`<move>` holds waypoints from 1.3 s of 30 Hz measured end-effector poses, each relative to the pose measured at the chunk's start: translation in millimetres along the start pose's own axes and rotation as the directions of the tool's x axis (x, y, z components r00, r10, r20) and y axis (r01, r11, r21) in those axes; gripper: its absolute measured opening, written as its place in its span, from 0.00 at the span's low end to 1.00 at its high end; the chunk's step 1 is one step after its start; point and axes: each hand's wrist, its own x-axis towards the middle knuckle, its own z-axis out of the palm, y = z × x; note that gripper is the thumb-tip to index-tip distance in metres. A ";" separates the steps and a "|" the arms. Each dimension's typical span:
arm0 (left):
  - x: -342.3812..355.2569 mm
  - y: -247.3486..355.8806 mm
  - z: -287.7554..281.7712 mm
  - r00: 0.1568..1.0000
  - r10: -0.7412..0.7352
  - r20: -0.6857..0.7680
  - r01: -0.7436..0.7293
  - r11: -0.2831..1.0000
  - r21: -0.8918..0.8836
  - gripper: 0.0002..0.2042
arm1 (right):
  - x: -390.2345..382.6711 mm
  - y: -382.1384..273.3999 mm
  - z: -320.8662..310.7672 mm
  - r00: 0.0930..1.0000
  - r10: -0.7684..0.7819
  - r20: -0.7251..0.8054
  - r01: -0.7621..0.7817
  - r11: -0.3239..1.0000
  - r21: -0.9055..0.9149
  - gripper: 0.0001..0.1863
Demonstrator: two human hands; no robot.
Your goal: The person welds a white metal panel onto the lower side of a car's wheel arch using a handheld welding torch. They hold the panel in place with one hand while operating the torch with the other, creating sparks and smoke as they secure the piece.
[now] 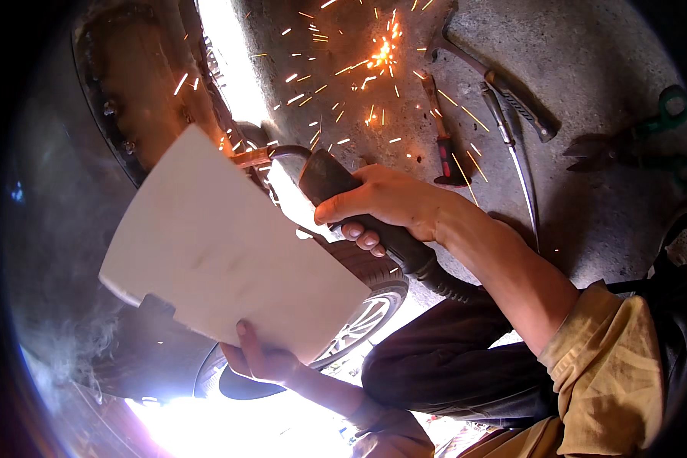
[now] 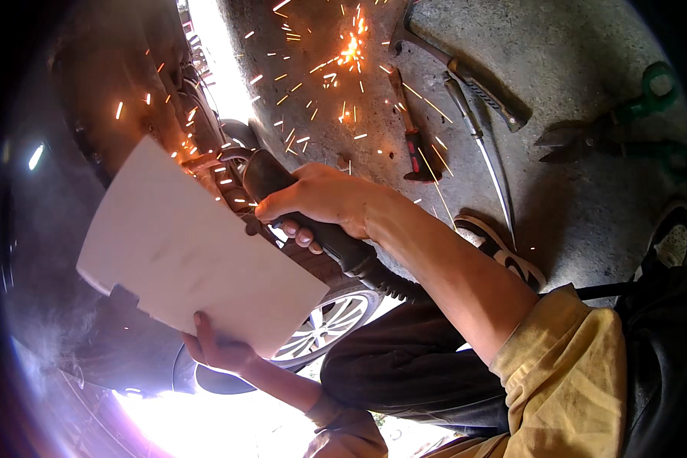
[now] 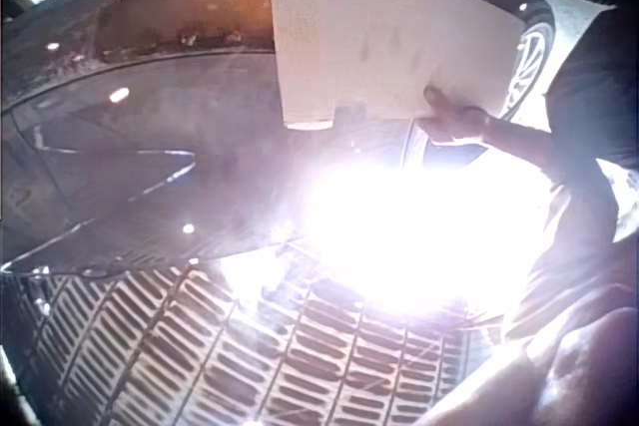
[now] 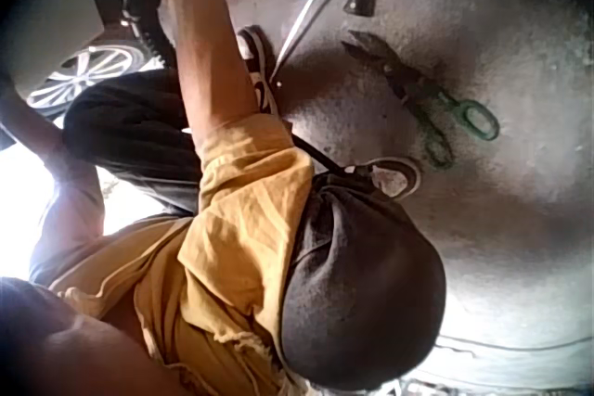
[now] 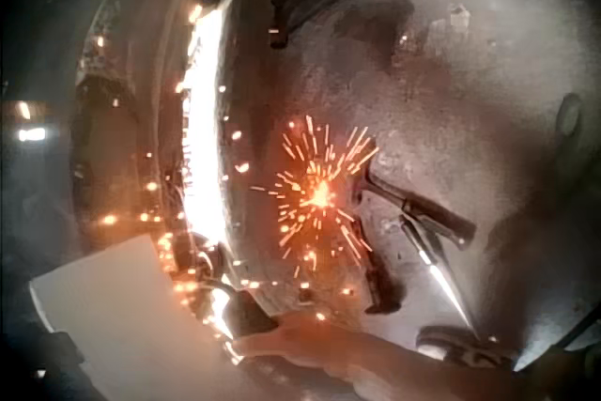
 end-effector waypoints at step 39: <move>-5.3 3.9 6.7 1.000 -0.017 0.014 0.017 1.000 0.003 0.23 | 5.6 -1.8 -3.5 0.999 0.032 0.005 -0.032 0.999 0.012 0.09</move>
